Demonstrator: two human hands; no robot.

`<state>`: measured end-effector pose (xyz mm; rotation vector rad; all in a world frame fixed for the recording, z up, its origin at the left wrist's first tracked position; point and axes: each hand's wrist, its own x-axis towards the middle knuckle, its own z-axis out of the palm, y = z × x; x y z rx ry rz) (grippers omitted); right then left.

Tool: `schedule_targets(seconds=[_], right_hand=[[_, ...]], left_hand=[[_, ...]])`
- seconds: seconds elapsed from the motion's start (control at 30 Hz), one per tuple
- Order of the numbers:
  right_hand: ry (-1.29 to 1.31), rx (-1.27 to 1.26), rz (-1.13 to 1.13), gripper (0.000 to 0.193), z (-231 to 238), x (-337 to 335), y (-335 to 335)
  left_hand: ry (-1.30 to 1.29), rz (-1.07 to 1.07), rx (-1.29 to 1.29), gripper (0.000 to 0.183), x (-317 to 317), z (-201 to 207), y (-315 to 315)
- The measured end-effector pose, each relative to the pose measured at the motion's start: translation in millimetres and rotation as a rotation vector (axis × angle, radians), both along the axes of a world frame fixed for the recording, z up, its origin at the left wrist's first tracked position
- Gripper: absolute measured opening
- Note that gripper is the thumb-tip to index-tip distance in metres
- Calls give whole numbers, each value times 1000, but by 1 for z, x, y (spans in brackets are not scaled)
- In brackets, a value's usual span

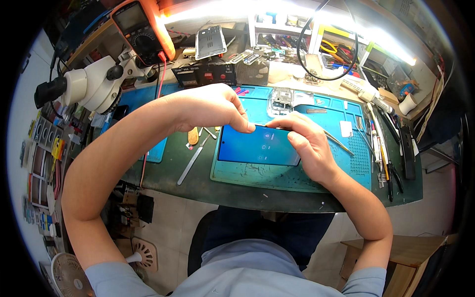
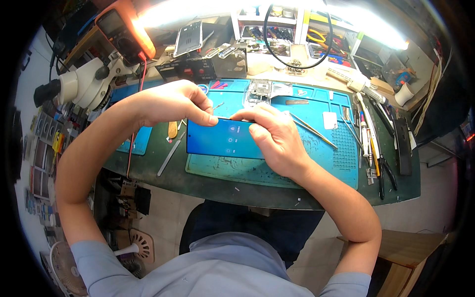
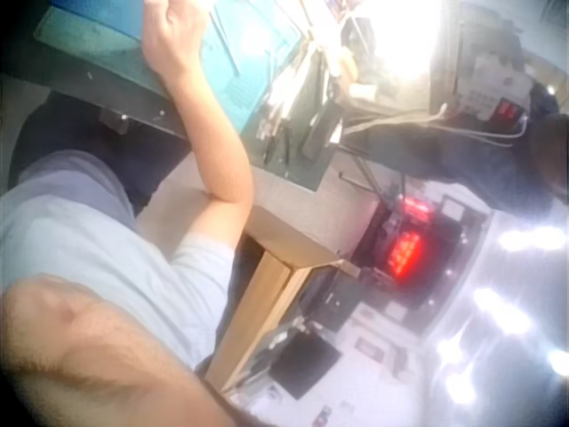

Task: The person disassembles a smartphone, removes the back cover, and uses tweezers to manipulate internal components and connectors. They clean the internal area with a wipe, reconnect the battery, and test the device by powering it on to verify the screen display. Finally, they reassemble the phone by placing the back cover back on.

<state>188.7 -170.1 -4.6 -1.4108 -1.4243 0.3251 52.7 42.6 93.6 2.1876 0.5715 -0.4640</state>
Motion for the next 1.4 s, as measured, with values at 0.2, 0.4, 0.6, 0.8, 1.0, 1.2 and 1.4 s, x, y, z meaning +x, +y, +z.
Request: schedule_targets(seconds=[0.2,0.4,0.6,0.8,1.0,1.2,1.4], right_hand=[[-1,7,-7,35,-1,-1,0],[501,-57,-10,43,-13,1,6],[856,-131,-29,48,-9,3,5],[1001,-161,-89,49,-4,-1,5],[922,-94,-68,38,-7,-4,3],[862,-66,-85,35,-12,-5,2],[878,10,30,35,-15,-8,4]], left_hand=[[-26,-8,23,39,1,2,1],[-177,-38,117,43,14,3,3],[-432,8,142,54,21,8,-9],[-862,329,-209,69,-20,-66,-4],[-825,225,-558,69,-36,-118,-80],[-777,225,-610,74,-26,-105,-72],[-790,304,-728,76,-21,-103,-62]])
